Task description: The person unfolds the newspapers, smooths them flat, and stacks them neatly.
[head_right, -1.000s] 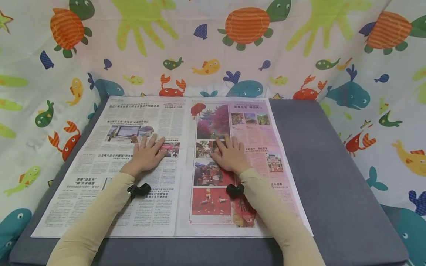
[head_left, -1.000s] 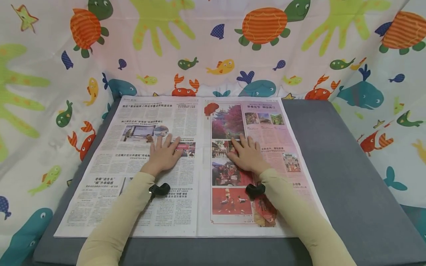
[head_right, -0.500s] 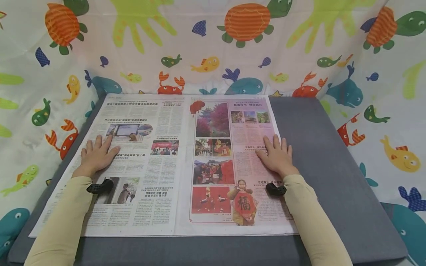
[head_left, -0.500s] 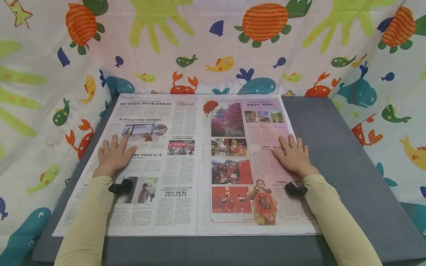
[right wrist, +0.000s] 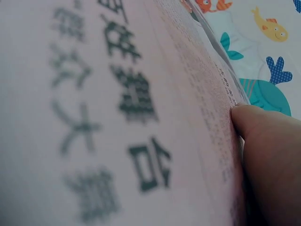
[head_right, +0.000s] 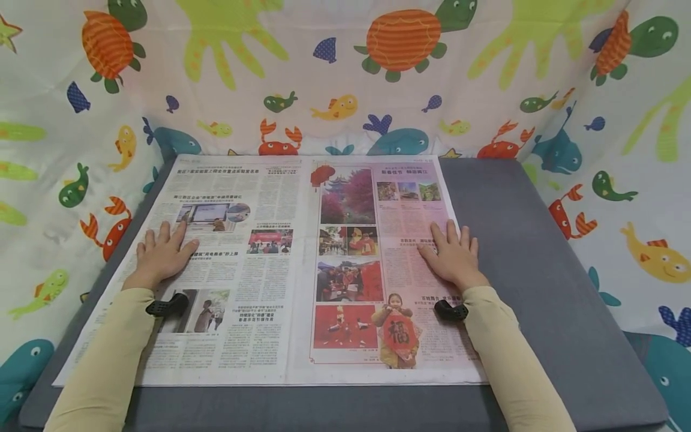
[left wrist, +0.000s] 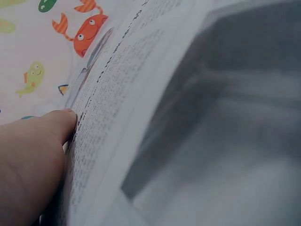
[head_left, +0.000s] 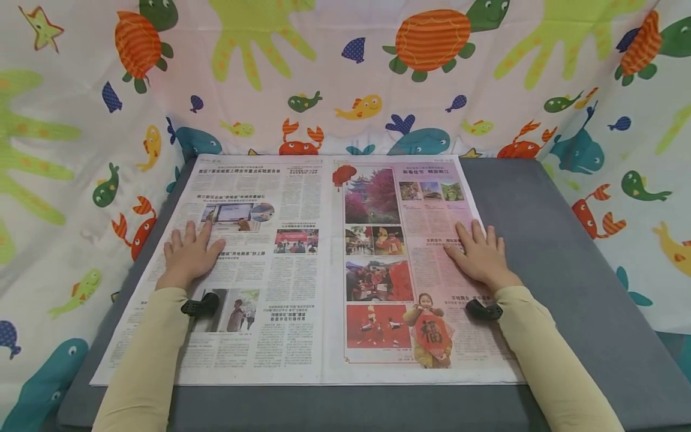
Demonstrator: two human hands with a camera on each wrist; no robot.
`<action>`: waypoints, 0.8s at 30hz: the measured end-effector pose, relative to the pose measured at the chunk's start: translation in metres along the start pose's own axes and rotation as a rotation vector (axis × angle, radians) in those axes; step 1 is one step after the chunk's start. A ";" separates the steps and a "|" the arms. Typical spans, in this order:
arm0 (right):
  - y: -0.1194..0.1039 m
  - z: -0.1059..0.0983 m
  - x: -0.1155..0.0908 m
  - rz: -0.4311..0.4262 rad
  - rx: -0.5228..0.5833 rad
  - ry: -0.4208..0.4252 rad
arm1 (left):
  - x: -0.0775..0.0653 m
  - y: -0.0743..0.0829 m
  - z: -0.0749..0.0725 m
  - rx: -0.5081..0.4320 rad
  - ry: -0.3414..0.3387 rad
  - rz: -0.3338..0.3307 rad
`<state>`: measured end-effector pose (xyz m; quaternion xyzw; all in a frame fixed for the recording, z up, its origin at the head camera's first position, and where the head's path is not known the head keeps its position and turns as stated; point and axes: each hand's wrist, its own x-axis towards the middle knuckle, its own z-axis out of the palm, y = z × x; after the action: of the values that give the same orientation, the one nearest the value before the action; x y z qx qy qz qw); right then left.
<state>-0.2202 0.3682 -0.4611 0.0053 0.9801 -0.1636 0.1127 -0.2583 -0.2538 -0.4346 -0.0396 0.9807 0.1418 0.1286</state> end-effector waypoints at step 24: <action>-0.002 0.000 -0.002 0.010 0.002 -0.003 | -0.002 0.003 0.000 -0.016 0.010 -0.008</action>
<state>-0.2187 0.3666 -0.4606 0.0099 0.9797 -0.1639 0.1150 -0.2568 -0.2505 -0.4336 -0.0452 0.9800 0.1489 0.1241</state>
